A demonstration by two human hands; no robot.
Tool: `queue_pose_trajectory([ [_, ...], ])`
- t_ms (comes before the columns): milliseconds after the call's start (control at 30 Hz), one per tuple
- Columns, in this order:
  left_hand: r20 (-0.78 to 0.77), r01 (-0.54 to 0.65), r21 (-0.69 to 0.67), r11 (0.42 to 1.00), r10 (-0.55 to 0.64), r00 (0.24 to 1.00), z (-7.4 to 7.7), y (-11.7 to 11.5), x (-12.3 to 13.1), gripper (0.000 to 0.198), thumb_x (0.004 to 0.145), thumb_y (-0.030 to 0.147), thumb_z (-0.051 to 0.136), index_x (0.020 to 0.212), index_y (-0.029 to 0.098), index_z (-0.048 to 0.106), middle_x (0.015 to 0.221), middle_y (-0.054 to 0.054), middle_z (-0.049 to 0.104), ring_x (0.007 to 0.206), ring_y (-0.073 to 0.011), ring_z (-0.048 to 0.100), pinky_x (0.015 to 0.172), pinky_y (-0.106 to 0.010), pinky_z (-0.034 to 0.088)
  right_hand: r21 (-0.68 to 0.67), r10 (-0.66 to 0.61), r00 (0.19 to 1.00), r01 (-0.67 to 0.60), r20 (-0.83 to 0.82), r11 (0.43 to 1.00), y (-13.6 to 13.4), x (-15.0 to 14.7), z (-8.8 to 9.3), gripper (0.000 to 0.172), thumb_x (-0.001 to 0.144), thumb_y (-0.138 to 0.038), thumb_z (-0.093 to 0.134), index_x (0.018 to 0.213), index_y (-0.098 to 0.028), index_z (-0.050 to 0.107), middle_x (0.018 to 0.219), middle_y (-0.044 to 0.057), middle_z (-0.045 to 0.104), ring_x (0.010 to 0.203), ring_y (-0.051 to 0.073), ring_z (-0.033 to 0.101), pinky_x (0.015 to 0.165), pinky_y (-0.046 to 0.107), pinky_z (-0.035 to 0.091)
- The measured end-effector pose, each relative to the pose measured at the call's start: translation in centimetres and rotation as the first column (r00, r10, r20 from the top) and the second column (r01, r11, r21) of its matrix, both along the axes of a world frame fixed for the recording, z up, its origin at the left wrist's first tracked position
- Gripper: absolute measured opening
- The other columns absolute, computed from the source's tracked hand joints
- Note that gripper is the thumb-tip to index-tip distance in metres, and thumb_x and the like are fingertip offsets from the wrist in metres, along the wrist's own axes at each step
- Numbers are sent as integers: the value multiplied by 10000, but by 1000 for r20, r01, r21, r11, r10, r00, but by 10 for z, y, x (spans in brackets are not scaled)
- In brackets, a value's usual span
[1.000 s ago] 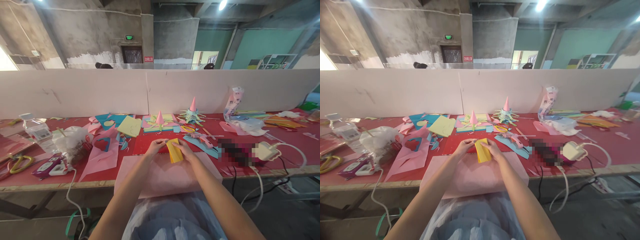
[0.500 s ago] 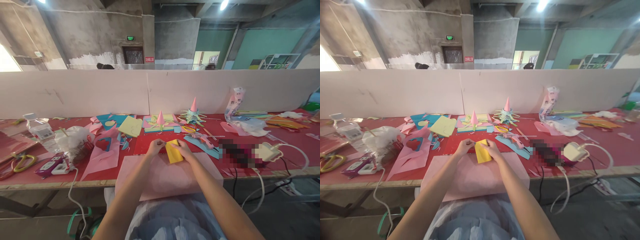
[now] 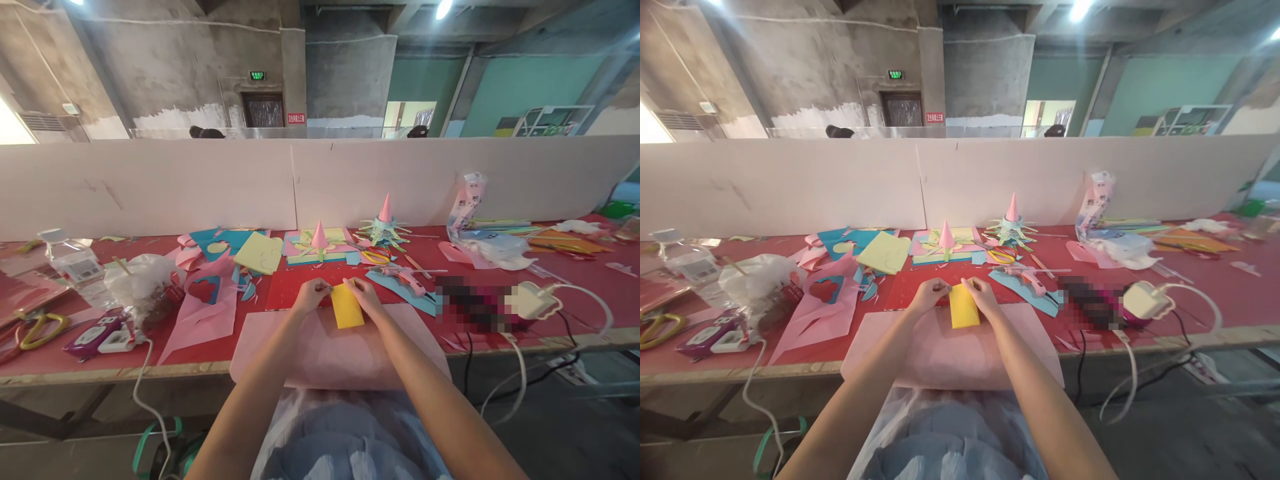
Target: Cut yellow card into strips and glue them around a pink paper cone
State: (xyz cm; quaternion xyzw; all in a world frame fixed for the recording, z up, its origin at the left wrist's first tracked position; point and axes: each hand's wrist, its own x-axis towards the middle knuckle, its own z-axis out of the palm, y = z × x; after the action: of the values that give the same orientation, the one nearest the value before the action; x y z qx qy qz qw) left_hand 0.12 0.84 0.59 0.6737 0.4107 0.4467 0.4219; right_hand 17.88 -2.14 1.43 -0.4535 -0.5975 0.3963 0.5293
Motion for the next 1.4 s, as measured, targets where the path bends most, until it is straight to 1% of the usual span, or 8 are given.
queue_pose_trajectory([
  [100, -1, 11, -13, 1000, -11, 1000, 2, -3, 1, 142, 733, 297, 593, 705, 158, 588, 682, -43, 668, 657, -154, 641, 663, -281, 508, -27, 4, 1000, -3, 21, 1000, 0, 2, -1, 356, 717, -530, 585, 637, -195, 493, 592, -31, 471, 545, 114, 435, 503, 228, 313],
  [333, -70, -51, 25, 998, 52, 996, 10, -8, 2, 134, 722, 290, 599, 684, 163, 595, 699, -39, 673, 666, -160, 638, 642, -269, 492, -84, 2, 1000, 0, 13, 996, 3, 3, -3, 360, 689, -544, 604, 658, -191, 537, 612, -20, 509, 555, 120, 459, 514, 230, 325],
  [567, -27, -37, -6, 999, 37, 999, 9, -6, 0, 150, 721, 302, 606, 677, 162, 575, 690, -33, 673, 670, -153, 640, 644, -261, 495, -100, 3, 1000, -3, 0, 995, 2, 7, -2, 395, 703, -563, 574, 623, -195, 455, 613, -28, 477, 569, 117, 438, 522, 227, 320],
  [767, 0, -17, -7, 1000, 17, 1000, 3, 0, -1, 178, 716, 336, 613, 684, 165, 575, 657, -29, 662, 633, -157, 637, 631, -276, 503, -24, -37, 998, 38, 44, 999, 5, 7, -5, 432, 703, -578, 562, 579, -198, 399, 568, -40, 409, 539, 105, 382, 507, 224, 296],
  [900, -15, -25, 8, 1000, 25, 1000, 5, -1, -2, 187, 704, 336, 627, 660, 165, 564, 653, -25, 657, 632, -147, 628, 614, -252, 493, -30, -47, 996, 49, 79, 998, 6, 6, -6, 425, 705, -591, 554, 604, -201, 419, 581, -31, 429, 558, 112, 406, 499, 216, 308],
  [1000, -7, -26, -10, 1000, 26, 1000, 8, -3, -2, 178, 707, 322, 623, 660, 163, 558, 652, -25, 654, 624, -144, 627, 616, -252, 495, -45, -37, 998, 40, 54, 998, 5, 6, -6, 408, 709, -584, 553, 632, -200, 437, 607, -25, 454, 574, 117, 423, 504, 216, 317],
  [1100, 19, -11, -39, 999, 12, 1000, 10, -5, -2, 181, 711, 327, 618, 675, 161, 558, 649, -27, 651, 612, -146, 625, 616, -265, 504, -42, -40, 999, 40, 11, 998, 4, 6, -6, 419, 708, -581, 553, 616, -200, 405, 589, -35, 419, 545, 106, 386, 496, 220, 300],
  [1400, 31, 9, -35, 999, -7, 999, 5, -4, -1, 218, 712, 368, 622, 682, 160, 566, 661, -38, 665, 637, -157, 636, 643, -285, 508, -12, -71, 997, 72, 6, 997, 5, 5, -4, 450, 705, -573, 569, 569, -195, 366, 566, -33, 368, 541, 102, 351, 495, 217, 289],
])
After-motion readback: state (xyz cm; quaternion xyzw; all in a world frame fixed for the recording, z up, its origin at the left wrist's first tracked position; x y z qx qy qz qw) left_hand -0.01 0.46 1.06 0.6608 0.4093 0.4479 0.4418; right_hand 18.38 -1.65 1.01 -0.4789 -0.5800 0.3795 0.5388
